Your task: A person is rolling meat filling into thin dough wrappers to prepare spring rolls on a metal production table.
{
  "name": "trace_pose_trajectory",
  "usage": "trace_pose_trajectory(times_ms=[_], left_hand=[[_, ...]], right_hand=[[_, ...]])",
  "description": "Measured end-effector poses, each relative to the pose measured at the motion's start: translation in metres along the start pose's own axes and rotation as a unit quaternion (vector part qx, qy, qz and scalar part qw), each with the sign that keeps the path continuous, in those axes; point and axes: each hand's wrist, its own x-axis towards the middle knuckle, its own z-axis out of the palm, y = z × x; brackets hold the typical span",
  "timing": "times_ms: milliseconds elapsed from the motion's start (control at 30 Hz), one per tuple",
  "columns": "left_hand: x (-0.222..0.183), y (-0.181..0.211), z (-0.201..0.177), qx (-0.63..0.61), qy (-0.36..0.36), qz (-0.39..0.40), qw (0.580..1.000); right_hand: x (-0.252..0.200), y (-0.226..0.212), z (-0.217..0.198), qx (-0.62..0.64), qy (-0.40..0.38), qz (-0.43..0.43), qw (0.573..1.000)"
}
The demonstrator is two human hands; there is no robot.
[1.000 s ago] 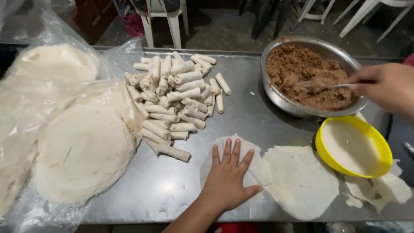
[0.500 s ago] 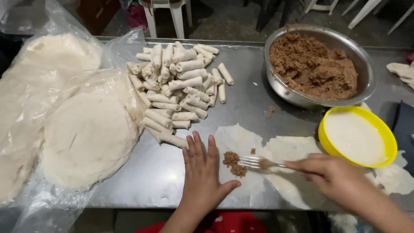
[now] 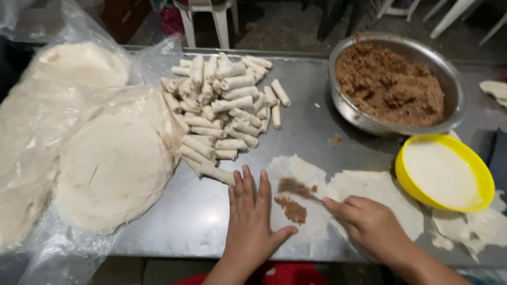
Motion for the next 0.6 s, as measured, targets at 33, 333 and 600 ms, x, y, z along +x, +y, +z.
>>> trace_pose_trajectory(times_ms=[33,333,600], left_hand=[[0.001,0.0,0.0,0.002,-0.002,0.003,1.0],[-0.002,0.002,-0.003,-0.043,0.011,0.035,0.998],[-0.001,0.0,-0.007,-0.086,0.01,0.041,0.995]], right_hand=[[0.003,0.003,-0.007,-0.041,0.091,-0.037,0.994],[0.067,0.008,-0.141,-0.367,0.284,-0.041,0.885],[0.152,0.077,-0.016,-0.157,0.024,0.031,0.987]])
